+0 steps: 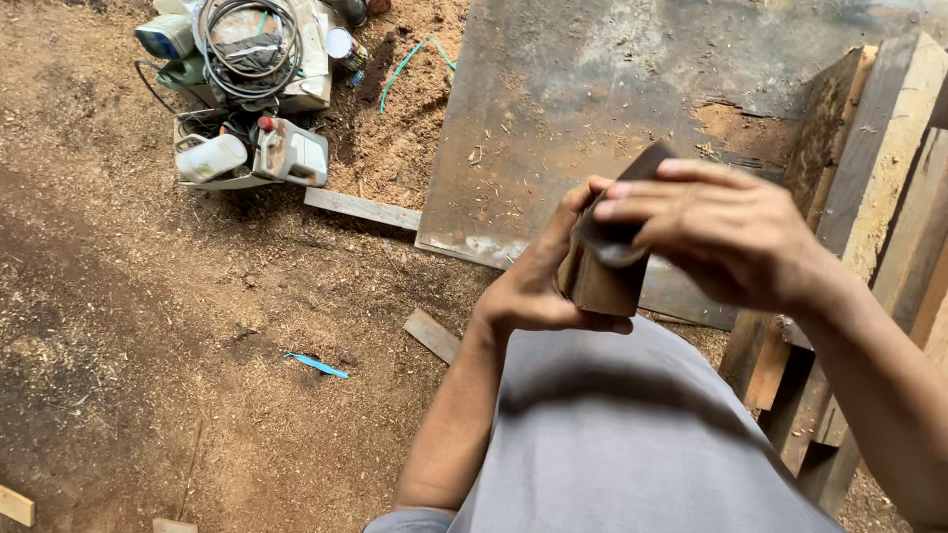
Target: The person sands a wooden board and a small wooden block by hand using a piece of sandpaper.
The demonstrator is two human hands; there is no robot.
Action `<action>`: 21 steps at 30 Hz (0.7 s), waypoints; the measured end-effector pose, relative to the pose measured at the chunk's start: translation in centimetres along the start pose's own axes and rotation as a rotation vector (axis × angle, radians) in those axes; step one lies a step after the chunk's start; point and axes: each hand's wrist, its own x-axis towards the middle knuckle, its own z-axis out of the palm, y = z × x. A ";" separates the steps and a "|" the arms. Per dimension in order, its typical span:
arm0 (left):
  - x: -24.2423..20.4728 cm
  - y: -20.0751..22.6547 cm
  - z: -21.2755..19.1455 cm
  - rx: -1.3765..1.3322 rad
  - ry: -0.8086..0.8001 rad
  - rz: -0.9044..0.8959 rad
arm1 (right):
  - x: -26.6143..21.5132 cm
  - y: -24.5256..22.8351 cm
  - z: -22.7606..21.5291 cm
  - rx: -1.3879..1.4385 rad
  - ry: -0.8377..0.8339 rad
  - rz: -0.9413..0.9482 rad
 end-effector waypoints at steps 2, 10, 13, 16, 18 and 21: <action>-0.2 0.2 0.0 -0.031 -0.013 -0.050 | -0.1 -0.3 0.0 -0.103 0.016 0.021; -0.2 -0.3 0.5 -0.034 0.011 0.002 | -0.6 -0.4 -0.2 -0.092 0.011 0.021; 0.4 -0.3 0.5 -0.083 -0.011 0.099 | -1.3 -3.2 0.4 -0.033 -0.103 -0.052; 0.5 0.2 0.5 -0.089 -0.033 0.084 | -0.9 -2.0 0.4 0.059 -0.076 -0.056; 0.6 0.2 0.8 0.022 -0.016 0.036 | -1.2 -1.0 -0.2 0.002 -0.023 0.007; 0.8 0.3 0.5 0.002 -0.018 0.009 | -1.6 -1.5 -0.3 -0.104 -0.040 0.025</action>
